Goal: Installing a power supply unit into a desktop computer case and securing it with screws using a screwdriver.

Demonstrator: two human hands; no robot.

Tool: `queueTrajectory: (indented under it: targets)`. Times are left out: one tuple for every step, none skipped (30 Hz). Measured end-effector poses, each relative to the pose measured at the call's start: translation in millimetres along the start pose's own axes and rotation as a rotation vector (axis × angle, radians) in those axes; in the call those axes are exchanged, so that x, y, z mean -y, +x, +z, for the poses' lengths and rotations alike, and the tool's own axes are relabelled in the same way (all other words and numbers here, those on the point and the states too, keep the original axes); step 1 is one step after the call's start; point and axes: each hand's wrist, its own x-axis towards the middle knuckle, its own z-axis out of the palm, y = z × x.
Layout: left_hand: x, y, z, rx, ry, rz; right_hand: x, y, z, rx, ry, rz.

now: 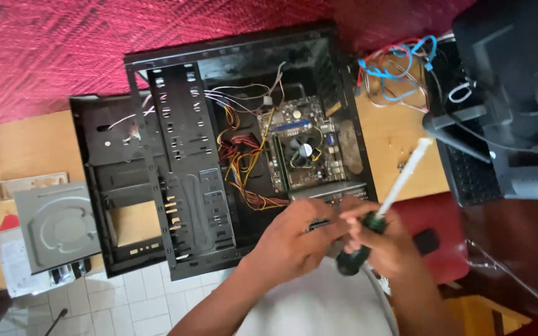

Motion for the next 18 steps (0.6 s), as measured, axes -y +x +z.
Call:
queueTrajectory:
  targets:
    - [5,-7,4,-0.006,0.037,0.001,-6,3,-1,0.032,0.094,0.11]
    - [7,-11,5,-0.017,0.048,0.0,-5,8,9,0.046,0.089,0.115]
    - [8,-15,5,-0.039,0.1,-0.044,-3,12,20,0.001,0.091,0.164]
    - [9,-18,5,-0.061,0.151,-0.088,-1,16,31,-0.044,0.091,0.212]
    - [12,-23,8,-0.073,0.168,-0.092,0,17,31,-0.024,0.088,0.219]
    - [15,-28,11,-0.13,0.107,-0.21,2,18,31,0.001,0.069,0.249]
    - [19,-31,13,-0.181,0.043,-0.322,4,19,32,0.023,0.053,0.271]
    - [20,-28,11,-0.187,0.058,-0.318,14,22,35,0.04,0.053,0.271]
    - [19,-28,11,-0.353,-0.25,-0.511,24,20,37,0.067,-0.262,0.206]
    - [17,-28,12,-0.517,-0.564,-0.696,33,19,39,0.094,-0.576,0.133]
    - [17,-29,12,-0.524,-0.562,-0.697,40,15,33,0.1,-0.577,0.137]
    - [16,-30,13,-0.577,-0.77,-0.672,46,12,27,0.079,-0.599,0.159]
    - [18,-28,13,-0.625,-0.977,-0.628,53,14,20,0.061,-0.625,0.168]
    - [20,-27,15,-0.629,-0.972,-0.615,64,14,16,0.07,-0.629,0.16]
    - [19,-28,17,-0.652,-1.053,-0.607,74,13,13,0.134,-0.996,0.049]
    - [18,-28,19,-0.674,-1.134,-0.596,84,12,9,0.195,-1.36,-0.074]
    - [15,-26,20,-0.679,-1.134,-0.596,87,10,3,0.199,-1.361,-0.072]
    - [13,-24,23,-0.672,-1.128,-0.584,90,9,-3,0.289,-1.462,-0.098]
